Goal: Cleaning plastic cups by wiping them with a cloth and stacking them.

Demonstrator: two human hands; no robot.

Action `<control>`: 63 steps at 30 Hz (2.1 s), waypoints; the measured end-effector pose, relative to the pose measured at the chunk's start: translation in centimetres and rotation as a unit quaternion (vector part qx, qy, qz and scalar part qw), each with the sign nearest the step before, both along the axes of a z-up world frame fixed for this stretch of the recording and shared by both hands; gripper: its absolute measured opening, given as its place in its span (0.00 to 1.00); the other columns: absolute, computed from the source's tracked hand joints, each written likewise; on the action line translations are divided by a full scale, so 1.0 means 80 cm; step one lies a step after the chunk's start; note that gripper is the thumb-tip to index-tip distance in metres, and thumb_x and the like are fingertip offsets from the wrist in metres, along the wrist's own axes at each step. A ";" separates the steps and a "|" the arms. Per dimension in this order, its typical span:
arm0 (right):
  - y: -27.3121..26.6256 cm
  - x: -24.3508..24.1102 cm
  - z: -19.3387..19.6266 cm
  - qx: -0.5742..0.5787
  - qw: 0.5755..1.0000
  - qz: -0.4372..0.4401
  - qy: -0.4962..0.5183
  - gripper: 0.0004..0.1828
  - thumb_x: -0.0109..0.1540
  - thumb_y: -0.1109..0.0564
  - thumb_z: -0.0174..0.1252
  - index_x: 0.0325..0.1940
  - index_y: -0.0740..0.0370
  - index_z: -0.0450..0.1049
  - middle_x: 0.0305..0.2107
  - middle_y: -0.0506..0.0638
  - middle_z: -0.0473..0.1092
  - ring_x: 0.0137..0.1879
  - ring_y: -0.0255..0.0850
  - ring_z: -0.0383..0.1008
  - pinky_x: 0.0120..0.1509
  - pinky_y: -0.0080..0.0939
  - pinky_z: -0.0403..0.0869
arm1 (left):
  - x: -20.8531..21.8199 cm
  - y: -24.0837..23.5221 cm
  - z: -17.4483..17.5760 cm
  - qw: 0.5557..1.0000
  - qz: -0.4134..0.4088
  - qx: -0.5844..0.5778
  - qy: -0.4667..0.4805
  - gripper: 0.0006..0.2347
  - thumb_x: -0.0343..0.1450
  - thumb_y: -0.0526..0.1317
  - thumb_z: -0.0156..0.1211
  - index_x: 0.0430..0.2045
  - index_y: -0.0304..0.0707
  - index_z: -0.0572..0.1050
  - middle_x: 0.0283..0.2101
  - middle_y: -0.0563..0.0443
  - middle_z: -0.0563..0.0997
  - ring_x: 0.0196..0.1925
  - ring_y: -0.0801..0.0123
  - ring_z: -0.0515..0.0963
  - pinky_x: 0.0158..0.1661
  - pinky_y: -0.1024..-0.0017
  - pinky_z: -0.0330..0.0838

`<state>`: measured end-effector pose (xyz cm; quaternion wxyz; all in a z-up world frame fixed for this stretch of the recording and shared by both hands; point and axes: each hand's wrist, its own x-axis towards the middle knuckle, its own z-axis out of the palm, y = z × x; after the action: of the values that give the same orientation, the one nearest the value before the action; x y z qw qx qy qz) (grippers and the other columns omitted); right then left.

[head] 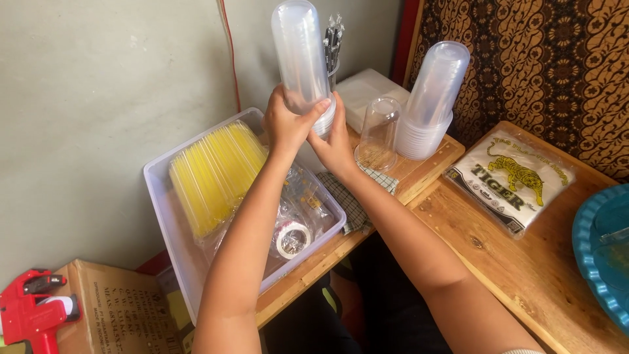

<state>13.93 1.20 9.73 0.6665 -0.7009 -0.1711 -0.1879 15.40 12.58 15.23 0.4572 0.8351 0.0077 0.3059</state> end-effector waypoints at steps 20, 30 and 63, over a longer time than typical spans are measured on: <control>0.002 0.005 -0.020 -0.058 0.997 -0.044 -0.037 0.49 0.61 0.39 0.61 0.75 0.62 0.44 0.70 0.62 0.53 0.75 0.54 0.56 0.76 0.52 0.58 | 0.006 -0.014 0.121 0.950 -0.047 -0.094 -0.295 0.30 0.63 0.48 0.80 0.54 0.39 0.67 0.56 0.44 0.77 0.61 0.61 0.76 0.63 0.67 0.66; -0.020 -0.005 -0.002 -0.114 0.993 0.010 0.003 0.57 0.62 0.35 0.59 0.79 0.65 0.35 0.76 0.65 0.41 0.82 0.57 0.41 0.82 0.58 0.46 | -0.050 0.006 0.142 0.937 -0.143 -0.126 -0.291 0.25 0.69 0.49 0.72 0.53 0.37 0.68 0.54 0.38 0.78 0.60 0.59 0.78 0.60 0.68 0.70; -0.137 -0.129 -0.074 -0.560 0.813 -0.039 -0.155 0.18 0.53 0.57 0.62 0.47 0.59 0.73 0.43 0.60 0.74 0.47 0.58 0.78 0.51 0.54 0.76 | -0.229 -0.058 -0.008 0.930 -0.257 -0.260 0.035 0.41 0.65 0.53 0.71 0.63 0.31 0.50 0.63 0.32 0.62 0.70 0.46 0.61 0.68 0.44 0.49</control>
<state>3.61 -9.79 3.80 0.1150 -0.9205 -0.3207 -0.1911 -2.96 7.90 14.62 0.7204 0.6709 -0.1119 0.1360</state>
